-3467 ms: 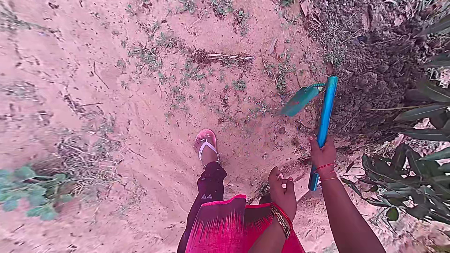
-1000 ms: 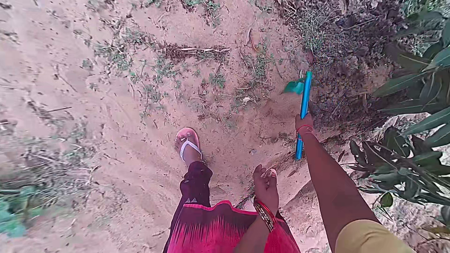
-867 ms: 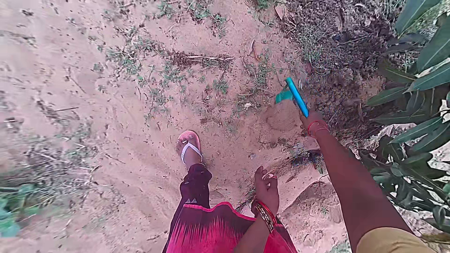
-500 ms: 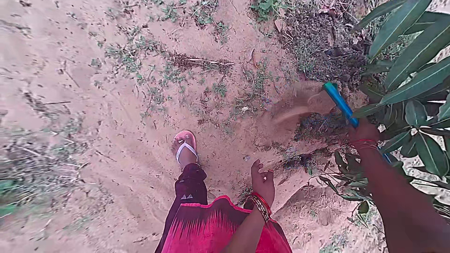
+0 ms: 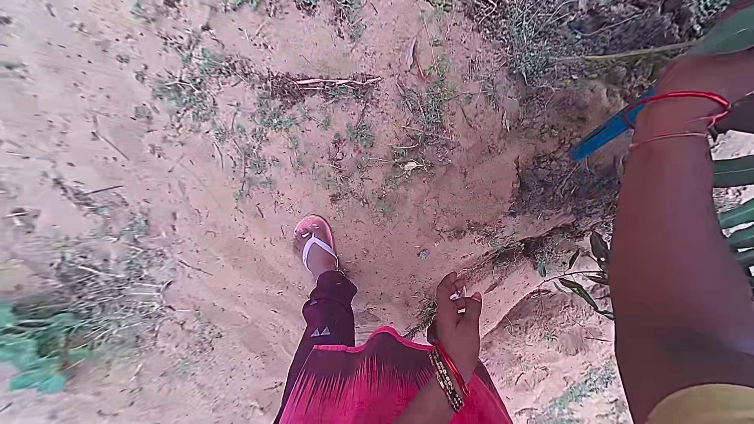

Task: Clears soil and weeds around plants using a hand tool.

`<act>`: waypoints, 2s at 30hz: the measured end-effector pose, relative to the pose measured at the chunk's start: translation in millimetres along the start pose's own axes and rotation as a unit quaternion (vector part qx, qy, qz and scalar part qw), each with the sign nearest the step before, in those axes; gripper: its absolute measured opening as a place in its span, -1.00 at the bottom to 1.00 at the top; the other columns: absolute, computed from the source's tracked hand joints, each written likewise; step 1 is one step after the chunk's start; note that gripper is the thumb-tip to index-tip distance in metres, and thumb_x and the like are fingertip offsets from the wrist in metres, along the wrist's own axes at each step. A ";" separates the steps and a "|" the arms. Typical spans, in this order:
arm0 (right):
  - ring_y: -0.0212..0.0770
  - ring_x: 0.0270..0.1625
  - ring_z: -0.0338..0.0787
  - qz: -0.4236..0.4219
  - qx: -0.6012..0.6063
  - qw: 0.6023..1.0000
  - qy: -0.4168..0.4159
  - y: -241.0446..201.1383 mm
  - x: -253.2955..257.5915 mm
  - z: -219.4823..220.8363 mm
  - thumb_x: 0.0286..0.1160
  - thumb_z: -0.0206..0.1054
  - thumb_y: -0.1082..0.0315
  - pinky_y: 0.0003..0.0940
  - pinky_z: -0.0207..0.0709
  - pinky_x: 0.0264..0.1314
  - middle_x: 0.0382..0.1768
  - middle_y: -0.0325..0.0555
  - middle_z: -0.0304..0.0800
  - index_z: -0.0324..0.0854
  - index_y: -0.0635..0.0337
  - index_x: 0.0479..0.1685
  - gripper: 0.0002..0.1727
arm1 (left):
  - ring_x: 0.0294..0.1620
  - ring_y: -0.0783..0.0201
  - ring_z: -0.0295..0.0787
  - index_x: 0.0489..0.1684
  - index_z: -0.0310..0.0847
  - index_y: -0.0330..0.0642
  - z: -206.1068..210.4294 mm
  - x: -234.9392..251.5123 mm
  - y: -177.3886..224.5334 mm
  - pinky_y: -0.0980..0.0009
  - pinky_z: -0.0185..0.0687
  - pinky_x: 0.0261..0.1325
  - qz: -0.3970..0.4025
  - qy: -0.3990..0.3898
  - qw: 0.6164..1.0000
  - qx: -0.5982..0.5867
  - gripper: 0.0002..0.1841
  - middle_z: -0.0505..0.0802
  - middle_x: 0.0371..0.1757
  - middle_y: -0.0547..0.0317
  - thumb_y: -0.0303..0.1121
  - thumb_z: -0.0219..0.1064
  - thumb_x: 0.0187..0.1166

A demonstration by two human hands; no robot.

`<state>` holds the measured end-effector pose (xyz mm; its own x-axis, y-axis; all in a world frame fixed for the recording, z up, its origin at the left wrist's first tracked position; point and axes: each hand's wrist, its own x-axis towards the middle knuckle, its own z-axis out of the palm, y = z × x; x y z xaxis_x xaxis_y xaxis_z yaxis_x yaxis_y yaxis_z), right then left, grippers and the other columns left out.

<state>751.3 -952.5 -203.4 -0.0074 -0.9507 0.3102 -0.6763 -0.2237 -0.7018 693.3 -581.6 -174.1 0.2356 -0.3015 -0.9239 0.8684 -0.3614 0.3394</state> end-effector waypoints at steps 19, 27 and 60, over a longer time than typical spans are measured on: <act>0.04 -0.02 0.74 0.350 -0.119 0.910 -0.188 -8.1 -201.9 20.6 0.78 0.27 0.23 -0.06 0.61 0.16 0.15 0.31 0.67 0.30 0.38 0.63 -0.42 | -0.02 0.23 0.76 0.63 0.21 -0.59 -83.1 12.7 98.2 0.41 0.67 -0.06 0.210 -0.007 0.958 0.193 -0.40 0.55 0.47 -0.40 -0.52 0.16 0.56; 0.25 0.26 0.72 0.262 -0.234 0.907 -0.231 -152.0 -143.4 -47.2 0.72 0.36 0.16 0.14 0.49 0.41 0.27 0.49 0.67 0.34 0.49 0.63 -0.33 | 0.40 -0.28 0.67 0.74 0.14 -0.45 -300.1 -6.8 203.9 -0.05 0.53 0.49 -0.054 0.065 0.907 0.413 -0.41 0.52 0.57 -0.47 -0.43 0.20 0.77; -0.34 -0.31 0.60 0.180 -0.177 0.959 -0.126 -168.4 177.4 210.5 0.83 0.12 0.07 -0.29 0.57 -0.11 -0.19 -0.07 0.56 0.36 0.41 0.39 -0.48 | 0.47 -0.22 0.64 0.71 0.25 -0.39 -13.4 240.0 487.3 -0.07 0.46 0.56 -0.097 -0.158 0.736 0.651 -0.51 0.63 0.50 -0.33 -0.44 -0.03 0.81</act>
<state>1018.9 -1128.7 -165.2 -0.1401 -0.9843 -0.1074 -0.8709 0.1741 -0.4596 1178.9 -818.2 -232.7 -0.1295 -0.2484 -0.9600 -0.3300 -0.9021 0.2779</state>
